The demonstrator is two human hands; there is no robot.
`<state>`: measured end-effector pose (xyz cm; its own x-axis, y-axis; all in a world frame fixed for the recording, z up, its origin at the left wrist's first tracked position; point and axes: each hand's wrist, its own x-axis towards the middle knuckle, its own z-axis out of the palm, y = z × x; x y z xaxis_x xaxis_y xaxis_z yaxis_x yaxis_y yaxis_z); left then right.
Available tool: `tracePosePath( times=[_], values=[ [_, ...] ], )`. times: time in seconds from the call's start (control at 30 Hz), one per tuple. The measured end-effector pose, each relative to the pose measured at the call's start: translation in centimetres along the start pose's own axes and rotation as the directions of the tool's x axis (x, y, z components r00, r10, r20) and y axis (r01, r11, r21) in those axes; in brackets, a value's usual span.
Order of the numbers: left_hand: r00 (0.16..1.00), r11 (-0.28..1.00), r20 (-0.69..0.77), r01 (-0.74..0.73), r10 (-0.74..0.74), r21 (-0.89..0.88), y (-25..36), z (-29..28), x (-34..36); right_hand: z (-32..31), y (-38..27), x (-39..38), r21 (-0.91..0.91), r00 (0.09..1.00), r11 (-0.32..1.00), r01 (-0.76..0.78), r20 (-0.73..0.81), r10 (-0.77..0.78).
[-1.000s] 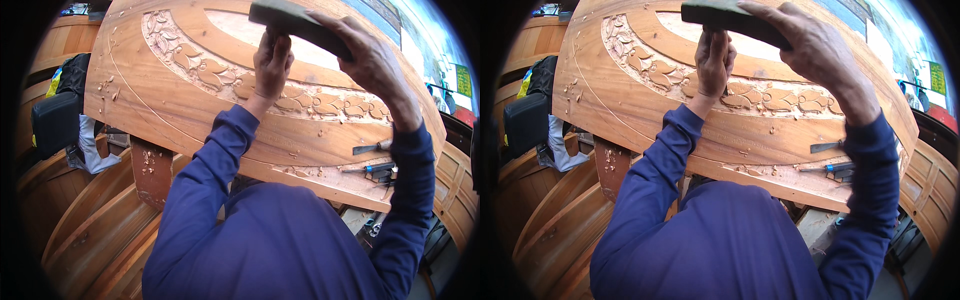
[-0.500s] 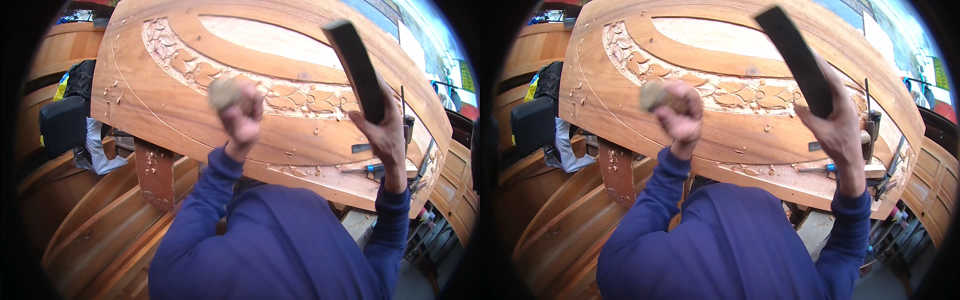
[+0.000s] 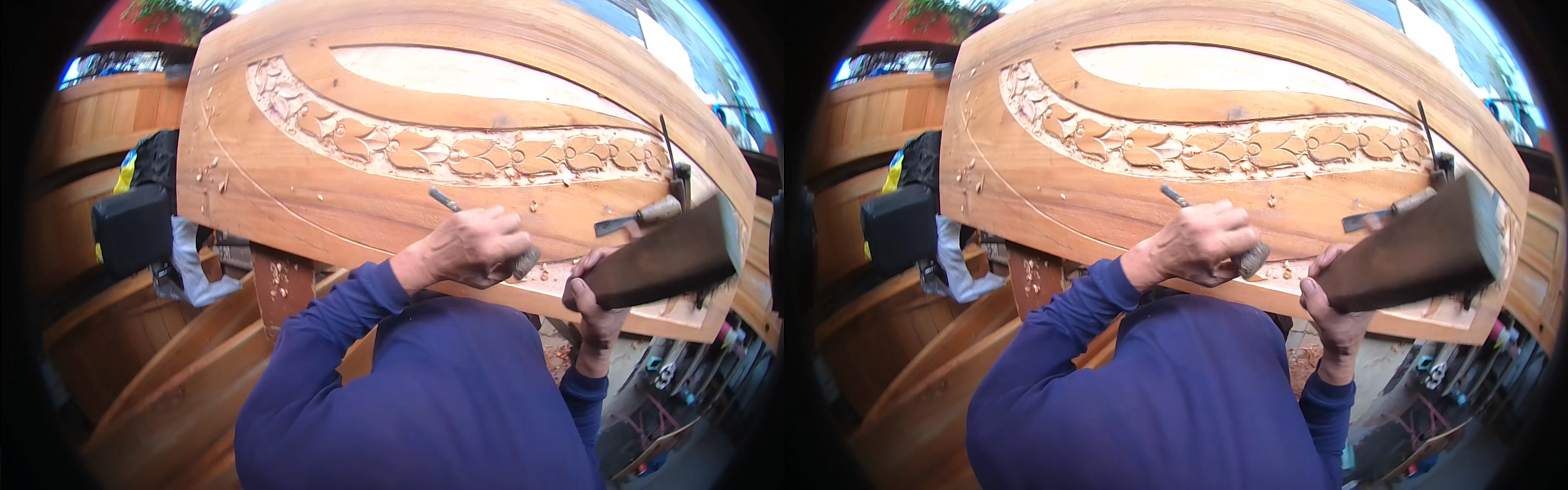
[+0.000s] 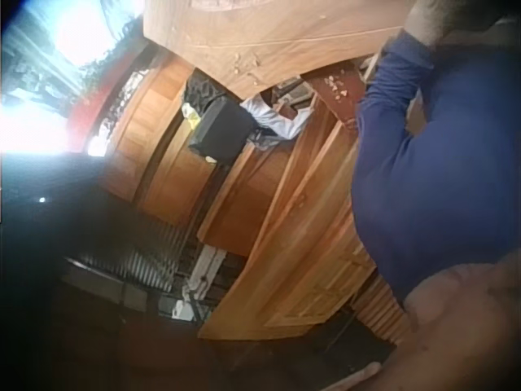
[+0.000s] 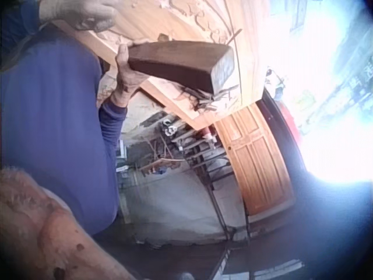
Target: The person carves decorative patterns into a wooden panel using a chisel and a wooden mallet. They strike the chisel with the mallet to remove wood along a curved guide line and refine the carved floral designs.
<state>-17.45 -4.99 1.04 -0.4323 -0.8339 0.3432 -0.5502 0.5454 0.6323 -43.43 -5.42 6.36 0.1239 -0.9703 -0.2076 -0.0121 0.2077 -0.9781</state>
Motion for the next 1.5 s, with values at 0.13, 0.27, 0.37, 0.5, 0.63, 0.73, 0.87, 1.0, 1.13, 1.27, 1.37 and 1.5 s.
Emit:
tracePosePath(
  times=[0.13,0.27,0.37,0.5,0.63,0.73,0.87,1.0,1.13,1.27,1.37,1.5],
  values=[
    [0.934,0.941,0.141,-0.337,0.329,0.037,-3.3,1.5,-1.6,2.0,3.1,-5.7,-0.165,0.978,0.98,-0.11,-0.194,0.077],
    [0.828,0.851,0.25,-0.525,0.503,0.026,-6.1,0.5,-2.0,5.4,5.4,-11.4,-0.18,0.935,0.98,-0.083,-0.354,0.014],
    [0.783,0.833,0.305,-0.55,0.541,-0.066,-7.1,-0.7,-1.8,6.9,6.8,-14.2,-0.276,0.93,0.956,-0.1,-0.367,-0.008],
    [0.753,0.847,0.388,-0.492,0.531,-0.201,-7.7,-1.2,-1.9,9.5,6.9,-15.7,-0.287,0.908,0.949,-0.126,-0.419,-0.006],
    [0.739,0.836,0.392,-0.489,0.548,-0.249,-8.1,-1.4,-1.9,10.7,7.7,-16.8,-0.319,0.897,0.936,-0.147,-0.443,-0.01],
    [0.734,0.817,0.359,-0.506,0.577,-0.278,-8.5,-1.5,-2.0,11.6,9.0,-17.3,-0.536,0.862,0.833,-0.14,-0.48,-0.164],
    [0.74,0.779,0.268,-0.53,0.618,-0.335,-9.0,-0.9,-1.7,10.8,11.8,-14.4,-0.815,0.719,0.46,0.353,-0.078,-0.69],
    [0.731,0.757,0.233,-0.552,0.641,-0.349,-9.4,-1.3,-1.4,11.0,11.5,-12.5,-0.934,0.779,0.265,0.24,0.023,-0.626],
    [0.751,0.756,0.193,-0.541,0.632,-0.369,-9.7,-1.9,-1.4,11.5,9.3,-12.9,-0.895,0.7,0.296,0.334,0.025,-0.714],
    [0.805,0.739,0.088,-0.488,0.587,-0.464,-9.1,-2.4,-1.1,13.7,9.0,-12.7,-0.854,0.642,0.4,0.333,-0.106,-0.759],
    [0.831,0.737,0.033,-0.473,0.555,-0.483,-9.2,-2.4,-1.0,13.9,8.8,-12.1,-0.862,0.65,0.373,0.343,-0.069,-0.757],
    [0.848,0.717,0.032,-0.426,0.529,-0.551,-9.5,-3.4,0.2,12.6,9.2,-10.5,-0.913,0.782,0.327,0.244,-0.014,-0.623]
  ],
)
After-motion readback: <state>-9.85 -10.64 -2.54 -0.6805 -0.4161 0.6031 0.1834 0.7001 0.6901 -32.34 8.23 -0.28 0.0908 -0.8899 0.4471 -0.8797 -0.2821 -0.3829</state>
